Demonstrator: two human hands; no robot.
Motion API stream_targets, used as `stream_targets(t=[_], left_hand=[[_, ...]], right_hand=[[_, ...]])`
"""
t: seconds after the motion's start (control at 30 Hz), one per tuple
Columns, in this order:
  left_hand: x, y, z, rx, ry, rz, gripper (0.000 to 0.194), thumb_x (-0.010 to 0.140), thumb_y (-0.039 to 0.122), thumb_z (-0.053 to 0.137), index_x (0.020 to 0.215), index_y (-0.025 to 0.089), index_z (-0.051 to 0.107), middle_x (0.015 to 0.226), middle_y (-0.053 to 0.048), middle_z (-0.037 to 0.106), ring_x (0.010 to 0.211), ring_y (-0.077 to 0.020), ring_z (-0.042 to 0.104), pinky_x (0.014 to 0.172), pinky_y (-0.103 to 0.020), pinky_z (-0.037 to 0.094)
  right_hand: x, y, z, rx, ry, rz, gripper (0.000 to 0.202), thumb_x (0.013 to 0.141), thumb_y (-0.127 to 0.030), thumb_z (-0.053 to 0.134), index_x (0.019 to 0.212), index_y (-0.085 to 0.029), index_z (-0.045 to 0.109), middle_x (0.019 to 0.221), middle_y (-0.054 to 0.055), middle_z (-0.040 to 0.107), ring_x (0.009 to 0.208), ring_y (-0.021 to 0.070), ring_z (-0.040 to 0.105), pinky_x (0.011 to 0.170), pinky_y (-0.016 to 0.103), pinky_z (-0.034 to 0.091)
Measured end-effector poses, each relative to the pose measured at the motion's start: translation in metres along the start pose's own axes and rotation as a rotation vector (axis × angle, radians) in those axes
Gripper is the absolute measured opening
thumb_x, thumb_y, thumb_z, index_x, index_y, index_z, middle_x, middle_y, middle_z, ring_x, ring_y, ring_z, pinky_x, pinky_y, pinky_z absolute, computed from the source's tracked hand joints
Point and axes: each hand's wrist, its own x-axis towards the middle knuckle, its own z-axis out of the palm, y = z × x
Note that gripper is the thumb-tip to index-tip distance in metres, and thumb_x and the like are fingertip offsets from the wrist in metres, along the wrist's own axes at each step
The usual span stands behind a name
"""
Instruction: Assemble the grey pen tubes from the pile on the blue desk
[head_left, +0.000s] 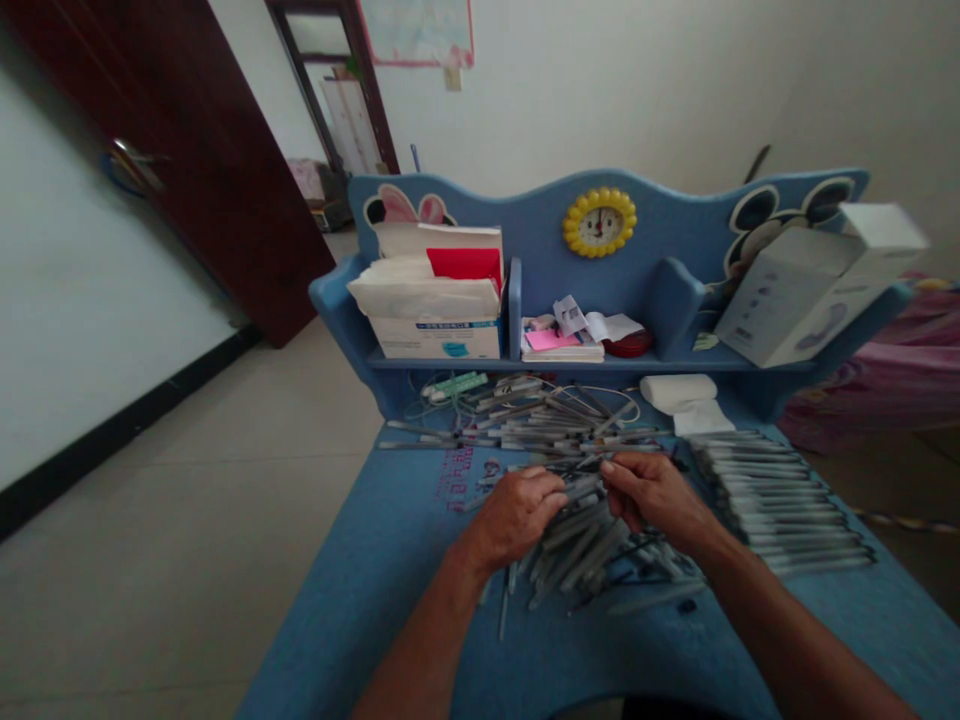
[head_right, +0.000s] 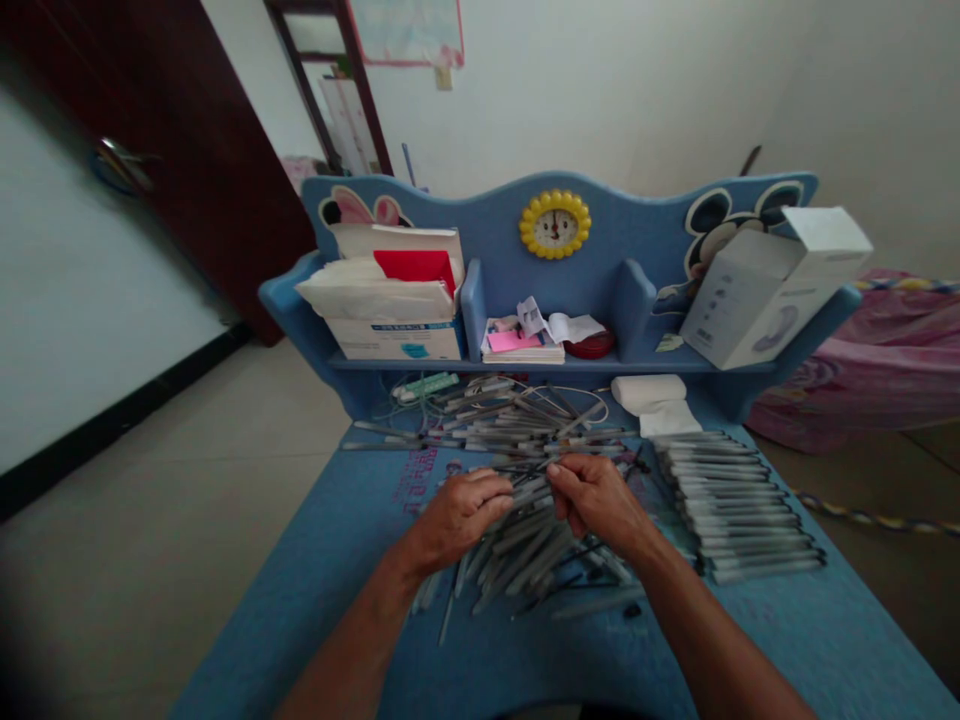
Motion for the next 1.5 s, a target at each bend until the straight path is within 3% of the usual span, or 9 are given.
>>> stream_targets(t=[0.3,0.5,0.6,0.7,0.8,1.0,1.17,1.33,1.5], left_hand=[[-0.0021,-0.0031,-0.0052,-0.017,-0.046,-0.020,0.022,0.086,0.023,0.043,0.076,0.016,0.062,0.072,-0.001,0.058,0.074,-0.0132,0.055,0.069,-0.022,0.039],[-0.0045,-0.0040,-0.0065,-0.011,-0.036,-0.026,0.023,0.087,0.025,0.042,0.081,0.016,0.062,0.077,-0.002,0.059,0.077,-0.0135,0.055,0.071,-0.023,0.039],[-0.0050,-0.0056,-0.0060,0.005,-0.036,-0.016,0.023,0.087,0.025,0.043,0.079,0.016,0.062,0.075,-0.002,0.059,0.076,-0.0135,0.055,0.071,-0.023,0.039],[-0.0052,-0.0069,-0.0051,0.011,-0.046,-0.019,0.023,0.087,0.025,0.043,0.078,0.016,0.063,0.073,-0.002,0.059,0.074,-0.0134,0.055,0.070,-0.023,0.039],[-0.0052,-0.0075,-0.0046,0.002,-0.037,-0.024,0.023,0.086,0.025,0.043,0.079,0.017,0.063,0.075,-0.002,0.060,0.075,-0.0137,0.055,0.070,-0.023,0.040],[-0.0053,-0.0077,-0.0057,-0.001,-0.024,-0.022,0.022,0.086,0.023,0.043,0.082,0.016,0.063,0.077,-0.003,0.061,0.077,-0.0141,0.055,0.072,-0.023,0.040],[-0.0051,-0.0062,-0.0072,-0.001,-0.034,-0.036,0.024,0.086,0.025,0.042,0.079,0.016,0.063,0.074,-0.003,0.060,0.075,-0.0141,0.055,0.069,-0.024,0.040],[-0.0046,-0.0064,-0.0065,-0.003,-0.035,-0.046,0.024,0.085,0.025,0.042,0.077,0.016,0.063,0.073,-0.003,0.060,0.075,-0.0143,0.055,0.069,-0.024,0.040],[-0.0047,-0.0084,-0.0052,-0.009,-0.027,-0.036,0.024,0.085,0.023,0.042,0.078,0.016,0.063,0.074,-0.003,0.061,0.076,-0.0145,0.055,0.069,-0.023,0.039]], right_hand=[[0.0000,-0.0014,-0.0017,0.108,-0.078,-0.027,0.027,0.074,-0.041,0.059,0.082,-0.016,0.056,0.061,-0.002,0.063,0.046,0.0113,0.059,0.048,0.023,0.046],[0.0001,-0.0023,-0.0008,-0.082,-0.056,-0.006,0.037,0.084,-0.048,0.041,0.063,-0.017,0.049,0.048,-0.003,0.057,0.035,0.0104,0.053,0.036,0.020,0.037],[0.0002,-0.0031,0.0001,-0.082,-0.076,-0.024,0.033,0.082,-0.044,0.044,0.064,-0.017,0.048,0.051,-0.003,0.058,0.035,0.0092,0.053,0.037,0.019,0.038],[0.0012,-0.0034,0.0000,0.012,-0.111,-0.016,0.024,0.078,-0.040,0.051,0.076,-0.017,0.049,0.058,-0.003,0.061,0.041,0.0101,0.057,0.042,0.021,0.043],[0.0022,-0.0037,0.0007,0.053,-0.106,-0.005,0.029,0.074,-0.039,0.055,0.092,-0.017,0.047,0.064,-0.003,0.062,0.045,0.0116,0.059,0.044,0.023,0.045],[0.0021,-0.0047,0.0055,-0.107,-0.063,0.001,0.033,0.083,-0.045,0.041,0.066,-0.018,0.045,0.048,-0.005,0.055,0.032,0.0077,0.048,0.033,0.018,0.035],[0.0021,-0.0051,0.0057,0.031,-0.101,0.014,0.033,0.077,-0.043,0.052,0.098,-0.018,0.045,0.060,-0.005,0.060,0.040,0.0109,0.057,0.039,0.021,0.042],[0.0032,-0.0051,0.0066,-0.106,-0.056,0.021,0.032,0.083,-0.046,0.040,0.067,-0.019,0.045,0.048,-0.005,0.055,0.031,0.0076,0.049,0.033,0.018,0.035],[0.0035,-0.0048,0.0077,0.037,-0.085,0.026,0.031,0.076,-0.042,0.052,0.096,-0.019,0.046,0.058,-0.006,0.060,0.038,0.0110,0.056,0.037,0.021,0.042]])
